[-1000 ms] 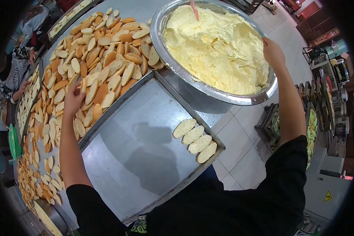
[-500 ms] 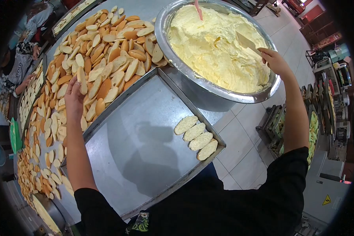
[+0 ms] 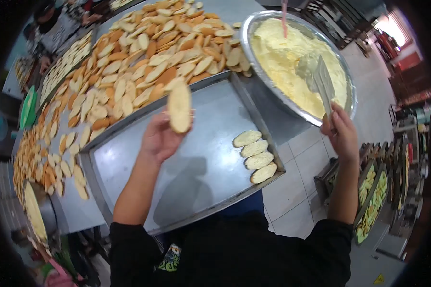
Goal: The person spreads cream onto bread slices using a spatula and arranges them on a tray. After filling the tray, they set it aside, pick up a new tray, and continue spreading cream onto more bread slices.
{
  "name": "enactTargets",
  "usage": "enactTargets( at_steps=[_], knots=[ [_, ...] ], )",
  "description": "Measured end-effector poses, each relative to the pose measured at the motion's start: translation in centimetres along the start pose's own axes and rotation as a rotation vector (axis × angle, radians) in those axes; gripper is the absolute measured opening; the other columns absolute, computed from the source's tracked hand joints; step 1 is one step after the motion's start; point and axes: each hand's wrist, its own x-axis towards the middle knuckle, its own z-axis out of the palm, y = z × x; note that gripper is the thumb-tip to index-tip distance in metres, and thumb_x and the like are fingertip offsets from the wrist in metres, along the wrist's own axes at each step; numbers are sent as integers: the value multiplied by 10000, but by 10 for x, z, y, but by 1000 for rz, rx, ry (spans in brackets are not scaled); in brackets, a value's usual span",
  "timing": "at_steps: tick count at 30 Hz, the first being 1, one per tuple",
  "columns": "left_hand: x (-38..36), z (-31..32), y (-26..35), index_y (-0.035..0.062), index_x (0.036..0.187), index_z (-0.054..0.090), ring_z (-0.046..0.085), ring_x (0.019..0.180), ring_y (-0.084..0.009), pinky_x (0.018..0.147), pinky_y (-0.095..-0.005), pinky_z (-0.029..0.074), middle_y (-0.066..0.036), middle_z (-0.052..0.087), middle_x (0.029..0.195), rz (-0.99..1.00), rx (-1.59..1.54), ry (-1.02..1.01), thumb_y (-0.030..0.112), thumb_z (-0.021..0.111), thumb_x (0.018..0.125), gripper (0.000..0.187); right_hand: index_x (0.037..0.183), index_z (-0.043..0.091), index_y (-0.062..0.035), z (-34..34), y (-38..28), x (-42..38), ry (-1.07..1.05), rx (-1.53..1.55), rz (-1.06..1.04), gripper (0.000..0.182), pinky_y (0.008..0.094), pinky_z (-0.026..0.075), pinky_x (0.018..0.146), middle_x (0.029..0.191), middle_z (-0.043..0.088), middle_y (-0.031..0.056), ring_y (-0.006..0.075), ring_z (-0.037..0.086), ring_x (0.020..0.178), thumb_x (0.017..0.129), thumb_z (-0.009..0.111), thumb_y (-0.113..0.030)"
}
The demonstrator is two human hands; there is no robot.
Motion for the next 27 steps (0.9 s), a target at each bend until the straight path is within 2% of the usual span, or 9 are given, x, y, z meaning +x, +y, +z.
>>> enactTargets(
  at_steps=[2, 3, 5, 8, 11, 21, 24, 25, 27],
  knots=[
    [1, 17, -18, -16, 1294, 366, 574, 1015, -281, 865, -375, 504, -232, 516, 1172, -99, -219, -135, 232, 519, 839, 541, 1249, 439, 53, 20, 19, -24, -21, -144, -27, 382, 246, 390, 610, 842, 533, 75, 119, 479, 716, 938, 468, -168],
    [-17, 22, -24, -15, 1296, 362, 580, 1007, -281, 856, -382, 510, -229, 518, 1172, -70, -226, -168, 238, 511, 849, 534, 1241, 444, 36, 45, 27, -37, -120, -322, -92, 331, 251, 384, 645, 872, 538, 53, 125, 474, 734, 945, 410, -108],
    [-32, 35, -41, -23, 1294, 368, 585, 997, -288, 847, -392, 519, -227, 516, 1171, -81, -273, -218, 250, 495, 864, 525, 1189, 498, 18, 82, 43, -57, -251, -444, -431, 283, 253, 396, 668, 895, 546, 67, 145, 495, 770, 918, 433, -25],
    [-47, 52, -53, -28, 1292, 376, 590, 988, -287, 845, -389, 525, -222, 515, 1174, -112, -324, -212, 259, 490, 875, 519, 1143, 572, -4, 123, 62, -65, -167, -509, -730, 340, 274, 438, 691, 902, 577, 120, 208, 551, 782, 824, 493, 85],
    [-61, 54, -56, 5, 1305, 351, 597, 1008, -252, 868, -360, 516, -197, 523, 1188, -108, -313, -264, 231, 530, 879, 515, 1109, 602, -20, 144, 71, -71, -138, -522, -799, 356, 274, 432, 696, 908, 578, 132, 236, 541, 779, 788, 515, 104],
    [-89, 57, -49, -7, 1319, 331, 595, 1039, -272, 903, -379, 501, -178, 539, 1187, 76, -149, -81, 147, 551, 844, 545, 1061, 657, -103, 122, 61, -72, -245, -968, -953, 420, 304, 370, 657, 819, 537, 55, 218, 469, 720, 691, 574, 77],
    [-91, 54, -47, -7, 1308, 346, 609, 1012, -274, 882, -376, 513, -182, 547, 1176, 85, -123, -109, 126, 558, 833, 538, 1059, 655, -93, 108, 55, -74, -156, -999, -916, 403, 296, 381, 656, 820, 536, 59, 212, 474, 731, 702, 583, 80],
    [-91, 53, -47, -7, 1303, 353, 611, 1007, -274, 873, -374, 517, -184, 549, 1174, 83, -114, -115, 120, 562, 829, 534, 1098, 606, -34, 102, 55, -75, -159, -1002, -893, 338, 283, 433, 705, 904, 545, 116, 220, 518, 781, 789, 541, 87],
    [-91, 52, -49, -7, 1295, 365, 615, 1000, -274, 858, -372, 524, -186, 551, 1170, 75, -100, -114, 114, 571, 824, 528, 1113, 594, -34, 108, 56, -82, -111, -960, -894, 338, 280, 433, 701, 907, 542, 118, 216, 520, 775, 801, 538, 83]
  ],
)
